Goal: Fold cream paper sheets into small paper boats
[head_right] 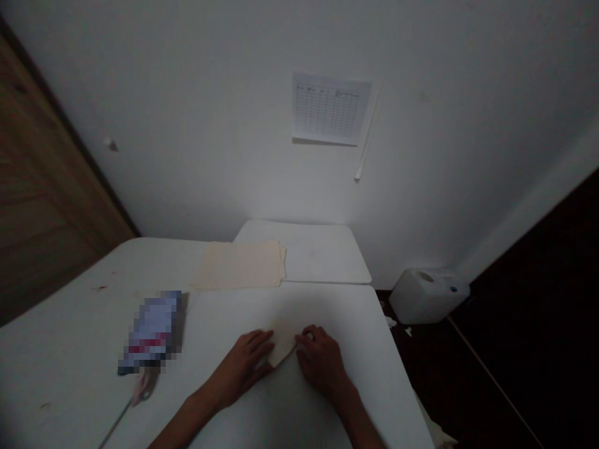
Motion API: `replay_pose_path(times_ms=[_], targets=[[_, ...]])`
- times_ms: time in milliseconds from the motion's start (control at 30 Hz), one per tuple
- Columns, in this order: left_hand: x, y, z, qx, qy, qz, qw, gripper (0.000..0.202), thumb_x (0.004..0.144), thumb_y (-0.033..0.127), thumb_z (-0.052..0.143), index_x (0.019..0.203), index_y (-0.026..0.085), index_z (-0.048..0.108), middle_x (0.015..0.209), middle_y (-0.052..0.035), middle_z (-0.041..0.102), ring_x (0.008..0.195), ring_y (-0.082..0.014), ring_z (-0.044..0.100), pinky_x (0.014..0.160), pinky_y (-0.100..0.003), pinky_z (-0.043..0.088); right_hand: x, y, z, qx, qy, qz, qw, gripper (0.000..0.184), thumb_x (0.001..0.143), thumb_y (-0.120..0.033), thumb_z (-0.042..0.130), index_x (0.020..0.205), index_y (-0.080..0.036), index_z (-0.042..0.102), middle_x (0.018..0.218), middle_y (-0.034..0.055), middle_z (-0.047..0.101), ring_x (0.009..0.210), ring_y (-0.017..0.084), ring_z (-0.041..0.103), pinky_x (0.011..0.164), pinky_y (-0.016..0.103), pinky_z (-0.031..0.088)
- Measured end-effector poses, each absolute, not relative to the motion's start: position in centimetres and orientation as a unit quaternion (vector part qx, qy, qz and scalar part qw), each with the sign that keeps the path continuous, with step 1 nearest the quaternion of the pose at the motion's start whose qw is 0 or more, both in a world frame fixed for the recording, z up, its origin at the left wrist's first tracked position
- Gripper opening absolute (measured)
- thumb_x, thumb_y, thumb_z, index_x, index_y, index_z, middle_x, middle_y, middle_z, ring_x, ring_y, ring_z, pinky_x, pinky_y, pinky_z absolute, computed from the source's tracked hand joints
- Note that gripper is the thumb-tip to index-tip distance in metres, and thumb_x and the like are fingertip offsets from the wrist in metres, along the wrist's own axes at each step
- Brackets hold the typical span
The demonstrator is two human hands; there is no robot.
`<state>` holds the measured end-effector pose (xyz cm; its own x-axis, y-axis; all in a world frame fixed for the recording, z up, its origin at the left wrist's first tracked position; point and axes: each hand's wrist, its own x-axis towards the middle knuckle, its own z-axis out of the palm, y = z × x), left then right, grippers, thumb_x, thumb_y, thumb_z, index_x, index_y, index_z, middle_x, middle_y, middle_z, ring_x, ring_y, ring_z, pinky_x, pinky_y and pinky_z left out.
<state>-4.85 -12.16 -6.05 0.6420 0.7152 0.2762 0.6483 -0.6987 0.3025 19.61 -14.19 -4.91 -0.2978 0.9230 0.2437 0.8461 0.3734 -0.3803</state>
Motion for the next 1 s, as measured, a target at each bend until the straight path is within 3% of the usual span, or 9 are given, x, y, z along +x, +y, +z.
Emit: replay_pose_path(times_ms=[200, 467, 667, 1000], targets=[[-4.9, -12.0, -6.2, 0.909, 0.358, 0.204, 0.062, 0.024, 0.091, 0.023, 0.053, 0.114, 0.022, 0.059, 0.131, -0.0099, 0.057, 0.120, -0.0290, 0.051, 0.096, -0.052, 0.046, 19.0, -13.6, -5.4, -0.501, -0.831, 0.073, 0.231, 0.024, 0.088, -0.021, 0.055, 0.108, -0.027, 0.065, 0.116, 0.0028, 0.063, 0.104, 0.020, 0.056, 0.098, 0.035, 0.042], [-4.9, -11.8, -6.9, 0.911, 0.363, 0.192, 0.032, 0.030, 0.086, 0.013, 0.051, 0.114, 0.020, 0.059, 0.129, -0.0112, 0.058, 0.114, -0.0290, 0.055, 0.094, -0.052, 0.048, 18.9, -12.9, -5.9, -0.436, -0.878, 0.032, 0.194, 0.023, 0.089, -0.016, 0.052, 0.106, -0.024, 0.065, 0.122, 0.0019, 0.064, 0.098, 0.021, 0.056, 0.091, 0.035, 0.046], [-5.3, -11.9, -7.5, 0.895, 0.387, 0.218, 0.036, 0.025, 0.088, 0.016, 0.051, 0.111, 0.018, 0.061, 0.127, -0.0102, 0.060, 0.116, -0.0269, 0.054, 0.097, -0.047, 0.049, 19.2, -13.0, -6.1, -0.441, -0.872, 0.023, 0.211, 0.018, 0.093, -0.018, 0.051, 0.100, -0.025, 0.066, 0.119, -0.0001, 0.066, 0.095, 0.020, 0.055, 0.086, 0.033, 0.047], [-5.6, -12.6, -7.3, 0.859, 0.416, 0.298, 0.015, 0.017, 0.091, 0.024, 0.051, 0.099, 0.021, 0.066, 0.102, -0.0061, 0.070, 0.096, -0.0238, 0.062, 0.083, -0.040, 0.057, 19.4, -13.5, -6.6, -0.474, -0.849, 0.011, 0.233, 0.014, 0.093, -0.025, 0.055, 0.091, -0.025, 0.068, 0.104, 0.0007, 0.071, 0.081, 0.018, 0.056, 0.079, 0.030, 0.046]])
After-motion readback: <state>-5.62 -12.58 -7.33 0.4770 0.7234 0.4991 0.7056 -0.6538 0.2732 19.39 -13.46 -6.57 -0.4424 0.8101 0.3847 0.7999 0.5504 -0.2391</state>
